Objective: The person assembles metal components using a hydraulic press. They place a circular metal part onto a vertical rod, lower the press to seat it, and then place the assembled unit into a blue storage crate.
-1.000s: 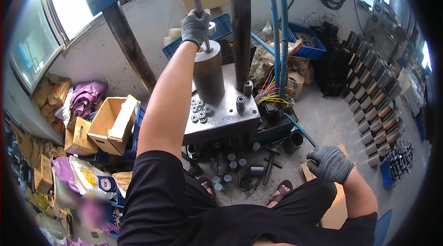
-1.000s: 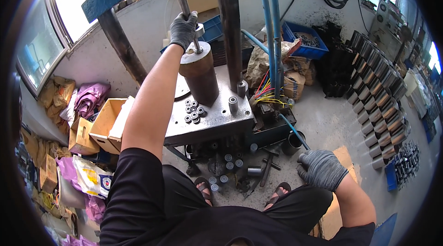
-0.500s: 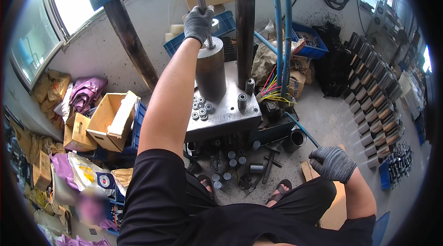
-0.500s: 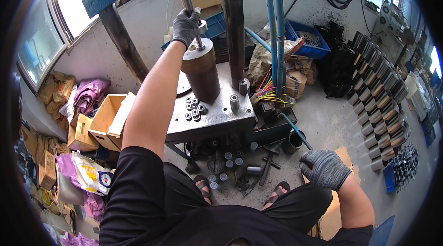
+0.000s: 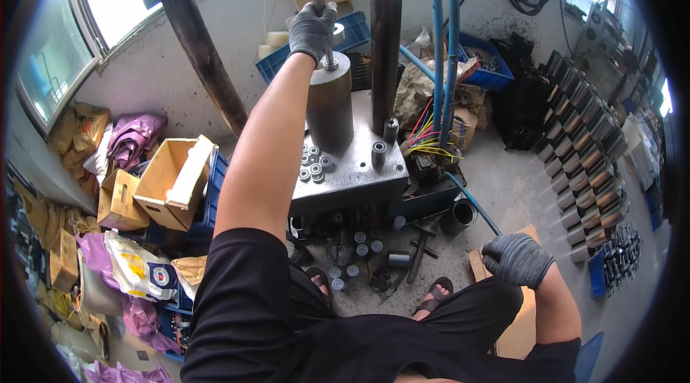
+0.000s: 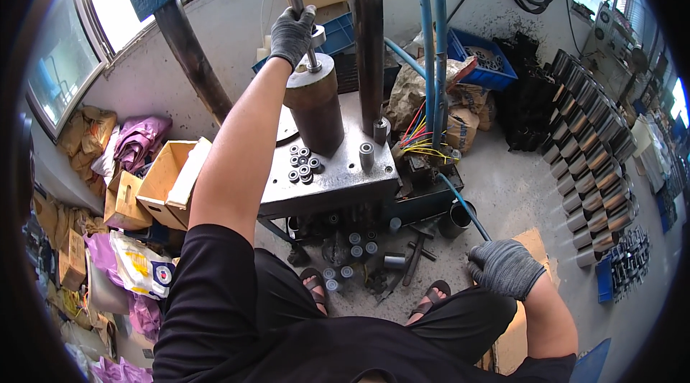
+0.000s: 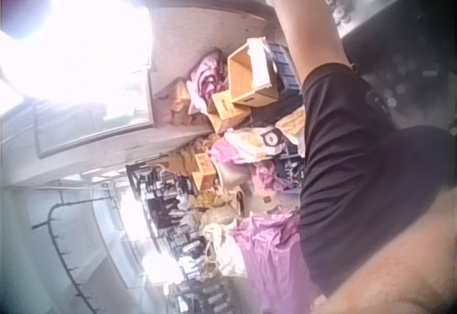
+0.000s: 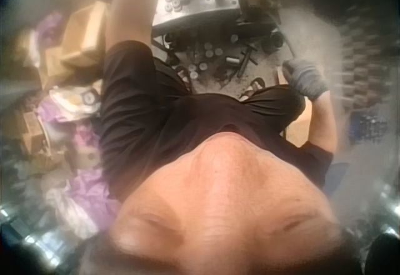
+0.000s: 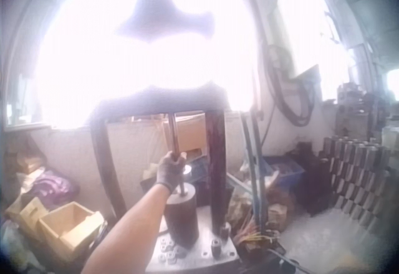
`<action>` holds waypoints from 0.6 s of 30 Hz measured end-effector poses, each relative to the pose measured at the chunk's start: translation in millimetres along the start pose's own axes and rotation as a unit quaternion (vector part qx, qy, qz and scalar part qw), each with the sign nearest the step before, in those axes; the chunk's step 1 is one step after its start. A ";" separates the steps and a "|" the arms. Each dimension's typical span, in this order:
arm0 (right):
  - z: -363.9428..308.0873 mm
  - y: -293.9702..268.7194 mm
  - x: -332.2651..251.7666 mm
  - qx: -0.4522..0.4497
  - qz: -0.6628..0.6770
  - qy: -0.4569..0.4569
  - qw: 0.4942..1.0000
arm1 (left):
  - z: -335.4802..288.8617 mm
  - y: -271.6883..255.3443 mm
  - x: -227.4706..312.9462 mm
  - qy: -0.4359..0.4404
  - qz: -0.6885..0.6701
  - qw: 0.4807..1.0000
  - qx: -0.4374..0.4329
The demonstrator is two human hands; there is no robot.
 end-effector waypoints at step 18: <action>0.8 -5.7 -5.0 0.057 0.018 -0.015 0.998 | 2.7 -0.5 -5.3 0.012 0.016 1.000 0.017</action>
Point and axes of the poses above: each hand's wrist, its own z-axis towards the middle knuckle, its own y-axis out of the palm, x = y × z, the point moved 4 cm from there along z, towards the middle knuckle, and after that the axes turned 12 degrees about -x, right-handed, at the moved point
